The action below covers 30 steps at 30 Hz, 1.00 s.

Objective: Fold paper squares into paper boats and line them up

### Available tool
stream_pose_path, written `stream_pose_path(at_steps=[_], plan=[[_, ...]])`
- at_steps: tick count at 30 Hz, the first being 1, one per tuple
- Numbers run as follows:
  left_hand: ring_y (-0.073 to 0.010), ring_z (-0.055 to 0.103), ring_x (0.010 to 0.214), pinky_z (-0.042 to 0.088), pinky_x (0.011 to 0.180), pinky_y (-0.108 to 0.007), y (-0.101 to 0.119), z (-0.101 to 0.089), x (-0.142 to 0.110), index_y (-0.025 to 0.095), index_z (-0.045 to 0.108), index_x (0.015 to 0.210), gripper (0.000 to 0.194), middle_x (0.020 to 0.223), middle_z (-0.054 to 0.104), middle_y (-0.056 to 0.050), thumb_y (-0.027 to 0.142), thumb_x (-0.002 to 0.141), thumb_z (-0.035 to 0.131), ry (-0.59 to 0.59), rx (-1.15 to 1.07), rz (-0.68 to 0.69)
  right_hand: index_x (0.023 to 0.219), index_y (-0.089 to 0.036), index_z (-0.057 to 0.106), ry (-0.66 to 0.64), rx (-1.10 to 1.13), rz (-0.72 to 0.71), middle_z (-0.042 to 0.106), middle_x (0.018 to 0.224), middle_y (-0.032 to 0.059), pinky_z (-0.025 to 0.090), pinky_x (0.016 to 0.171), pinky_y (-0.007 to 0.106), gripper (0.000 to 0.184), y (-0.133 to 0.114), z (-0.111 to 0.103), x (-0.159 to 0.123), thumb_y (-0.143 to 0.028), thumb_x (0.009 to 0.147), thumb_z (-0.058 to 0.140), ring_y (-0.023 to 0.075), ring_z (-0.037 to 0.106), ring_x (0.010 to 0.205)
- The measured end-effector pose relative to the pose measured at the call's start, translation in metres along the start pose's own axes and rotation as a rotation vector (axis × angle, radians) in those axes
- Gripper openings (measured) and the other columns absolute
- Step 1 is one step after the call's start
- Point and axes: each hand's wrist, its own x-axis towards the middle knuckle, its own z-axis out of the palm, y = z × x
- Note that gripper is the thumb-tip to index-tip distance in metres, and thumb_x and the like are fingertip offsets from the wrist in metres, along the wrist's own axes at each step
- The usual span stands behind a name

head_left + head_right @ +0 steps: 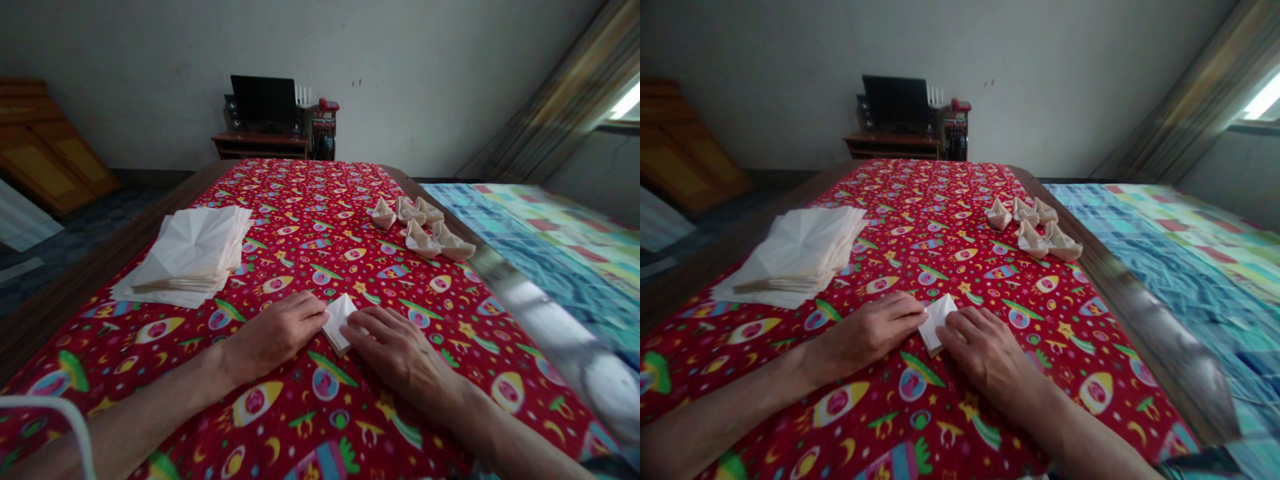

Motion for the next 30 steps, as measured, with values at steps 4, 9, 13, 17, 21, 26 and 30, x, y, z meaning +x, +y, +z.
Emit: stream_pose_path(at_steps=[4, 9, 13, 17, 21, 26, 30], plan=[[-0.0185, 0.054, 0.096, 0.048, 0.087, -0.033, -0.003, -0.005, -0.002, 0.013, 0.058, 0.11, 0.023, 0.102, 0.06, -0.006, 0.014, 0.095, 0.041, -0.023, 0.004, 0.024, 0.114, -0.018, 0.058, -0.029, 0.005, 0.021, 0.061, 0.109, 0.0102, 0.049, 0.078, 0.039, 0.027, 0.0, 0.001, 0.001, -0.024, 0.097, 0.038, 0.0228, 0.055, 0.098], [-0.0167, 0.053, 0.102, 0.047, 0.092, -0.029, -0.008, -0.004, -0.011, 0.011, 0.057, 0.115, 0.026, 0.111, 0.06, -0.007, 0.013, 0.095, 0.04, 0.019, -0.034, 0.041, 0.113, -0.018, 0.058, -0.031, 0.013, 0.019, 0.061, 0.108, 0.0096, 0.048, 0.079, 0.039, 0.025, 0.0, 0.001, 0.001, -0.024, 0.096, 0.04, 0.0228, 0.054, 0.098], [-0.0176, 0.054, 0.104, 0.047, 0.093, -0.032, -0.012, -0.005, -0.014, 0.013, 0.058, 0.115, 0.027, 0.114, 0.061, -0.007, 0.013, 0.095, 0.04, -0.011, 0.013, 0.04, 0.113, -0.017, 0.058, -0.04, 0.029, 0.018, 0.061, 0.108, 0.0098, 0.048, 0.078, 0.038, 0.026, 0.001, 0.0, 0.002, -0.023, 0.097, 0.038, 0.023, 0.053, 0.098], [-0.02, 0.053, 0.109, 0.043, 0.098, -0.038, -0.01, -0.008, -0.012, 0.015, 0.058, 0.117, 0.028, 0.12, 0.061, -0.005, 0.015, 0.095, 0.041, -0.035, 0.085, 0.022, 0.112, -0.016, 0.058, -0.054, 0.019, 0.004, 0.061, 0.11, 0.0102, 0.048, 0.08, 0.04, 0.026, 0.0, -0.002, 0.003, -0.022, 0.096, 0.038, 0.0236, 0.053, 0.098], [-0.0223, 0.043, 0.126, 0.033, 0.108, -0.04, 0.0, -0.007, -0.01, 0.015, 0.049, 0.13, 0.037, 0.136, 0.051, -0.005, 0.022, 0.094, 0.042, -0.08, 0.097, 0.025, 0.113, -0.015, 0.058, -0.082, -0.006, 0.002, 0.062, 0.109, 0.0108, 0.049, 0.081, 0.041, 0.027, -0.002, -0.002, 0.003, -0.022, 0.096, 0.039, 0.024, 0.055, 0.097], [-0.0214, 0.026, 0.139, 0.021, 0.114, -0.042, 0.009, -0.001, -0.01, 0.015, 0.032, 0.142, 0.05, 0.15, 0.032, -0.006, 0.03, 0.095, 0.04, -0.218, 0.06, 0.022, 0.129, -0.013, 0.05, -0.064, -0.036, -0.043, 0.057, 0.128, 0.0121, 0.045, 0.098, 0.043, 0.036, 0.0, 0.001, -0.005, -0.022, 0.098, 0.035, 0.0245, 0.051, 0.118], [-0.0192, 0.021, 0.141, 0.016, 0.115, -0.041, 0.007, 0.0, -0.007, 0.017, 0.029, 0.143, 0.05, 0.152, 0.025, -0.005, 0.029, 0.095, 0.039, -0.245, 0.057, -0.006, 0.141, -0.01, 0.037, -0.146, -0.02, -0.018, 0.04, 0.144, 0.0138, 0.035, 0.11, 0.042, 0.052, 0.003, 0.0, -0.012, -0.036, 0.097, 0.039, 0.0237, 0.034, 0.134]])
